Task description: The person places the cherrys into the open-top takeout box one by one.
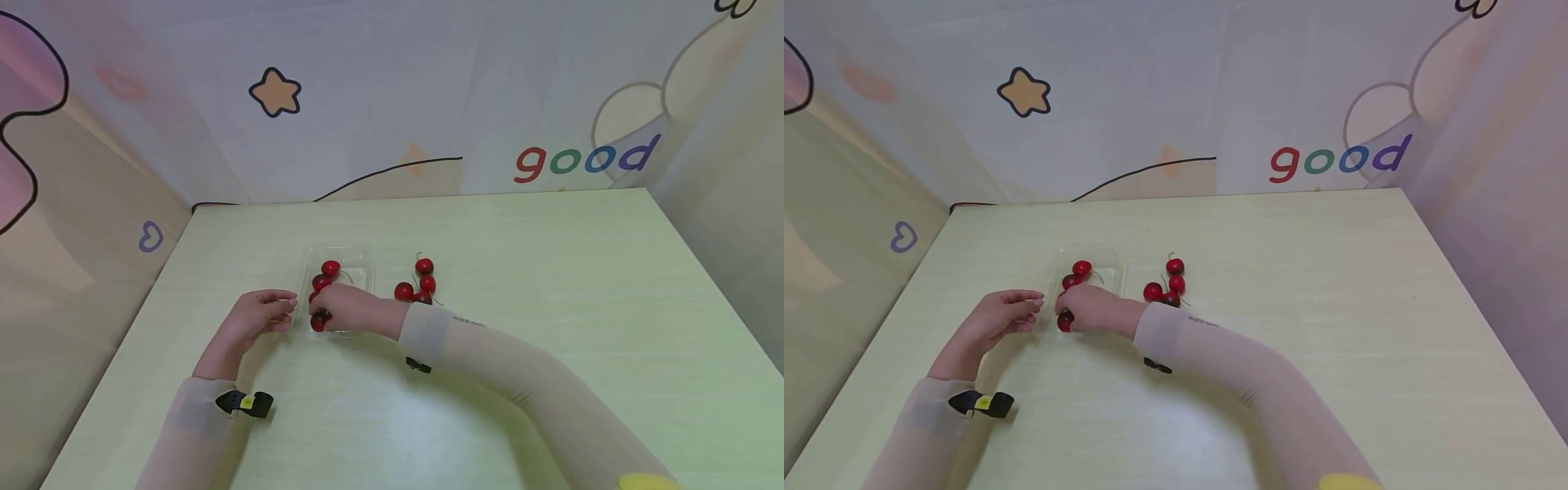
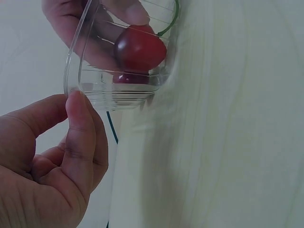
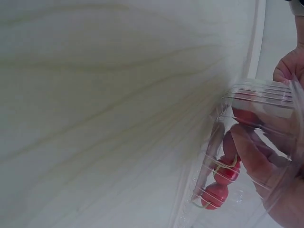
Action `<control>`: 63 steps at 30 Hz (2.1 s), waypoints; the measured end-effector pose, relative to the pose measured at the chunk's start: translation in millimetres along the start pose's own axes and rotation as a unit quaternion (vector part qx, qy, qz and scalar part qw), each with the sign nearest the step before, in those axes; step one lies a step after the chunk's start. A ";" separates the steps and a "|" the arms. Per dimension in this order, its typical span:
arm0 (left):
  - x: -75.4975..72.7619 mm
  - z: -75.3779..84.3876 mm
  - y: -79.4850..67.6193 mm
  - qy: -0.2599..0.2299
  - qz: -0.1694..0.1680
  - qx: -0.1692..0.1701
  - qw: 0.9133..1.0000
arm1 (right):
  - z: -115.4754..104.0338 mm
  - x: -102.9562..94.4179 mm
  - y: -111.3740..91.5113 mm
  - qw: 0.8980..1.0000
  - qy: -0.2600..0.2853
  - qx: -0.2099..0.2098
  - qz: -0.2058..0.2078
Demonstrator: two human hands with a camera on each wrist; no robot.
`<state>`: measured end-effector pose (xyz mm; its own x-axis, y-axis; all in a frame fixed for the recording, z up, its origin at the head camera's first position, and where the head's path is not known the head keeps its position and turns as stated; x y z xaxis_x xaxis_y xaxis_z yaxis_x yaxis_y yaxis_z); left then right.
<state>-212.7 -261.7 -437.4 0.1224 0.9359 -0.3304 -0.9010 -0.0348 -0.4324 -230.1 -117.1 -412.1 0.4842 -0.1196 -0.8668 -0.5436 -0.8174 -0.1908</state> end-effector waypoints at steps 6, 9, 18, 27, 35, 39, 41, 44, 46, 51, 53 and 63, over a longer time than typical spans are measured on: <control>-5.0 9.3 4.2 0.001 0.006 0.010 1.000 | -0.5 -10.4 7.5 1.000 -0.019 0.001 0.015; -6.9 14.1 4.7 -0.001 0.009 0.011 1.000 | 1.0 -14.6 11.1 1.000 -0.018 0.005 0.022; -11.1 17.1 6.5 -0.009 0.012 0.022 1.000 | 0.6 -18.3 20.2 0.999 -0.030 -0.011 0.034; -10.1 7.6 0.3 -0.009 0.017 0.031 0.999 | 2.5 -9.3 22.3 0.998 -0.023 0.012 0.056; -10.5 0.4 -4.6 -0.006 0.024 0.036 0.999 | -0.7 -2.5 20.3 0.997 -0.024 0.018 0.071; -7.2 -1.3 -3.0 -0.004 0.021 0.040 0.999 | 0.0 -2.6 16.3 0.997 -0.016 0.023 0.077; -3.9 -3.9 -2.3 -0.005 0.019 0.041 0.999 | 0.8 -0.3 13.0 0.996 -0.010 0.028 0.080; 3.4 -11.6 -3.0 -0.013 0.019 0.037 0.999 | 1.4 8.4 6.2 0.996 -0.005 0.034 0.081; 8.5 -21.0 -6.0 -0.021 0.018 0.026 0.999 | -0.1 18.0 1.1 0.996 0.001 0.036 0.076; 13.9 -43.7 -14.1 -0.034 0.027 -0.016 0.999 | -5.1 31.9 -9.1 0.997 0.027 0.034 0.069; 11.2 -40.6 -12.0 -0.033 0.023 -0.012 0.999 | -3.1 22.1 -11.8 0.995 0.042 0.035 0.078; -3.8 -4.9 -1.7 0.009 0.027 0.022 0.999 | 25.7 -56.9 -47.2 0.982 0.104 0.010 0.158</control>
<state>-209.6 -267.0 -439.6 0.0793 0.9265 -0.3679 -0.9242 -0.0700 -0.3756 -249.5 -57.2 -365.6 0.4175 -0.4805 -0.7712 -0.7014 -0.7100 0.0627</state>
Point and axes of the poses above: each hand's wrist, its own y-axis towards the middle knuckle, its own x-axis out of the palm, z = x × y, the point moved 7 cm from there along y, towards the middle knuckle, and after that the axes turned 1 degree about -x, right-handed, at the moved point
